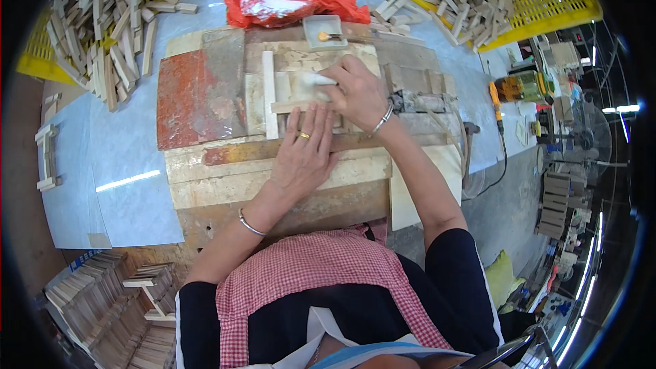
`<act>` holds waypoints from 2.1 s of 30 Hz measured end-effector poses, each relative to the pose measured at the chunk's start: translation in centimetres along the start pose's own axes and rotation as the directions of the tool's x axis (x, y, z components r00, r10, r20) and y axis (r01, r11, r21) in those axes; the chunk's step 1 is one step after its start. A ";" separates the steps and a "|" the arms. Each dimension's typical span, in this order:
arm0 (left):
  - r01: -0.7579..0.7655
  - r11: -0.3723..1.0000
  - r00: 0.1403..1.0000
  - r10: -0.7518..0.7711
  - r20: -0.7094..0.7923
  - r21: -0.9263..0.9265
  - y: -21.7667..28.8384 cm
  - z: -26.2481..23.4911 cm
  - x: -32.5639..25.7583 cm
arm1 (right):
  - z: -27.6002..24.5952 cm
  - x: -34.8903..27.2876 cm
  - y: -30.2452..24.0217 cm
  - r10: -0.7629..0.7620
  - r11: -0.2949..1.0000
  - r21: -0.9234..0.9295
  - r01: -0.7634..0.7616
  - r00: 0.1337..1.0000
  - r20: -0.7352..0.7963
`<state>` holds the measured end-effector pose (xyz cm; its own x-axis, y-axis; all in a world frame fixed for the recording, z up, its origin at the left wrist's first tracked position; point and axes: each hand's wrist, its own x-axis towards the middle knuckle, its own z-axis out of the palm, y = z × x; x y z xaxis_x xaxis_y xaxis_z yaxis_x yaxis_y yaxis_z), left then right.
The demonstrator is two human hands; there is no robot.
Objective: Assembling small wooden H-shaped frames using glue and a hammer on a workbench.
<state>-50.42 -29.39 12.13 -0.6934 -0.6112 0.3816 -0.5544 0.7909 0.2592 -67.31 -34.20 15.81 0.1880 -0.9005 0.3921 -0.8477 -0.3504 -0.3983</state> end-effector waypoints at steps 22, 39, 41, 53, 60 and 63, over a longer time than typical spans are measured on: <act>-0.049 0.999 0.970 0.049 -0.237 0.004 -0.6 -0.3 1.0 | -11.1 -7.4 3.0 0.413 0.372 0.606 -0.703 0.710 0.570; 0.319 0.626 0.819 -0.560 -0.125 -0.712 -5.4 -5.7 5.5 | -10.2 -23.5 4.4 0.417 0.905 -0.036 -0.425 0.899 -0.134; 0.291 0.455 0.746 -0.659 -0.098 -0.842 -7.4 -6.8 3.6 | -10.1 -22.9 3.2 0.306 0.911 -0.285 -0.298 0.952 -0.019; 0.574 0.600 0.744 -0.667 0.048 -0.557 -8.7 -9.6 -6.0 | -7.9 -22.2 3.6 0.351 0.881 -0.301 -0.365 0.931 -0.102; 0.034 0.980 0.999 -0.025 -0.048 0.195 -13.0 -9.2 -3.7 | -11.0 -15.6 1.5 0.311 0.950 0.016 -0.310 0.948 -0.067; 0.126 0.988 0.992 -0.126 -0.007 0.088 -13.4 -8.7 -3.6 | -9.6 -9.3 -0.5 0.071 0.996 -0.063 -0.065 0.992 0.108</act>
<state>-36.47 -37.53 14.99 -0.6148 -0.7057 0.3522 -0.6756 0.7016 0.2266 -73.39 -23.18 20.39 0.1797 -0.9458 0.2705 -0.8876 -0.2744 -0.3700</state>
